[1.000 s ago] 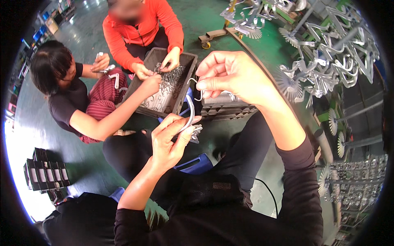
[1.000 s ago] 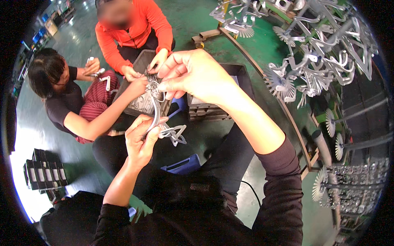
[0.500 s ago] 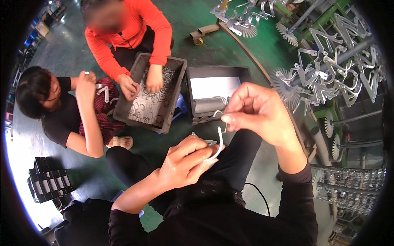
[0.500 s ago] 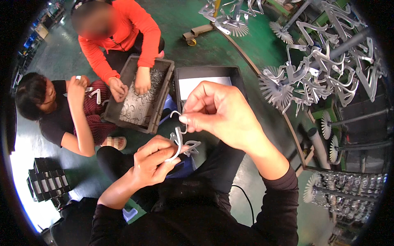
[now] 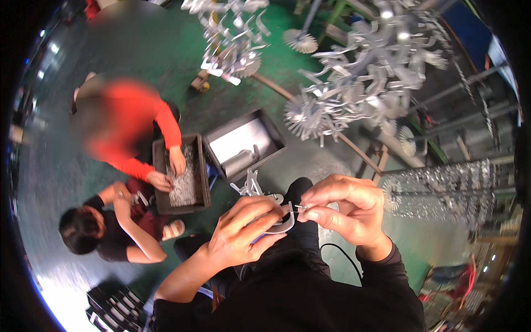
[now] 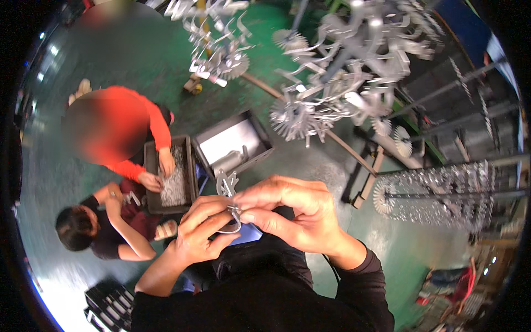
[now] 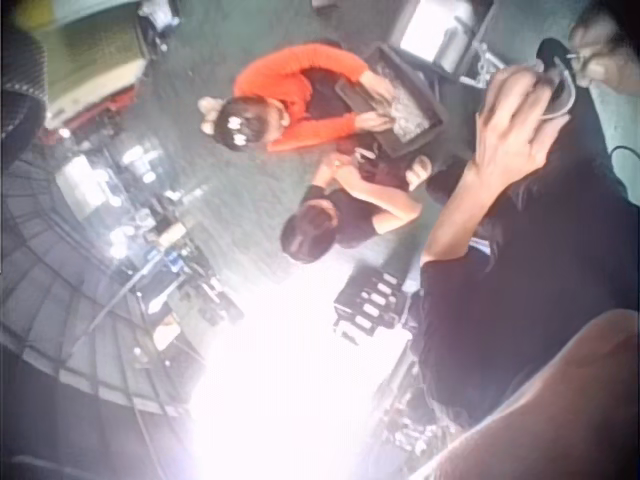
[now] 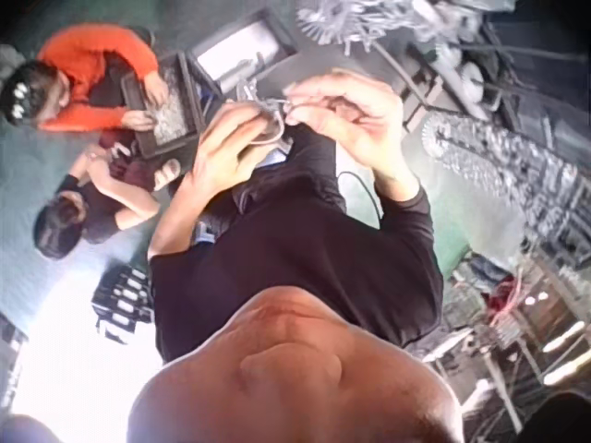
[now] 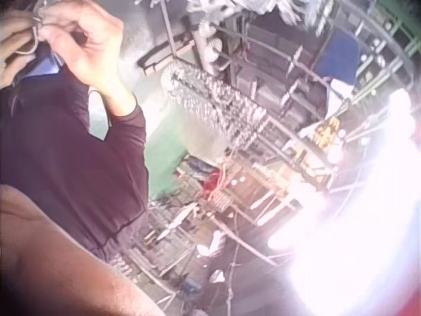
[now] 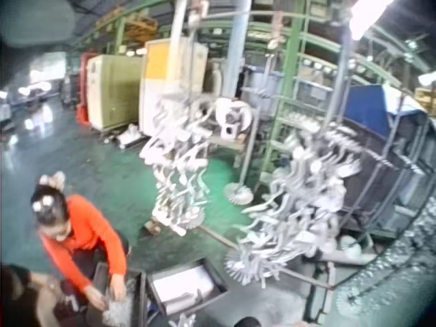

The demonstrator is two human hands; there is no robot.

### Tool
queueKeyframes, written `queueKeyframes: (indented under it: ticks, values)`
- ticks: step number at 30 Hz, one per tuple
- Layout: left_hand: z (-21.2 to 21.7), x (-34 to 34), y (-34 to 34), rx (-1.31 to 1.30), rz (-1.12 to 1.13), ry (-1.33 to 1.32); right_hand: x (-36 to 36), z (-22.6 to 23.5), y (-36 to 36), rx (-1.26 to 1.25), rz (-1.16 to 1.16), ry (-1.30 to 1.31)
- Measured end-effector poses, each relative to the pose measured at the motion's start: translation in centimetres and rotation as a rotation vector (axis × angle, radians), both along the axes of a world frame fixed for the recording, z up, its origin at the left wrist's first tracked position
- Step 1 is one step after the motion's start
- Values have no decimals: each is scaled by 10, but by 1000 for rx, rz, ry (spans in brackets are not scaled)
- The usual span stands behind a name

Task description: The person picks up several curved metal hooks from a bin, organizes them in their hand, and hangs them individually onto a circular metal rack structure.

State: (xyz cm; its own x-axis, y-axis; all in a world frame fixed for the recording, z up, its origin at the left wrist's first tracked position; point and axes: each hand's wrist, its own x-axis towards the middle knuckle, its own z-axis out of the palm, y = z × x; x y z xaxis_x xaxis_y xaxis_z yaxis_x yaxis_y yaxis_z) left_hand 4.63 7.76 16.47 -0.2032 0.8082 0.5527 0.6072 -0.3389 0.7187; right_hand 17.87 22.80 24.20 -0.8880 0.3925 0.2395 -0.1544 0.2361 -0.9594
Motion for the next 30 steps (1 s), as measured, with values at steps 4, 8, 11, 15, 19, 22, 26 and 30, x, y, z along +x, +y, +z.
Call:
queueKeyframes:
  ticks: [4,8,11,15,19,22,26,30]
  values:
    - [87,-2,6,-30,-39,49,30,84,2,86,-187,56]
    - [140,-3,2,17,17,40,63,153,6,-27,-412,159]
    - [168,-2,-10,9,74,30,83,193,19,-4,-532,258]
    - [175,-1,-7,8,53,-15,123,225,56,146,-767,216]
    - [192,7,-2,-92,105,-50,152,243,105,178,-835,217]
    - [194,11,6,-169,155,-99,175,250,148,199,-894,110]
    - [186,23,28,-182,267,-110,190,259,198,266,-942,108]
    - [169,45,49,-220,368,-299,198,259,251,320,-901,101]
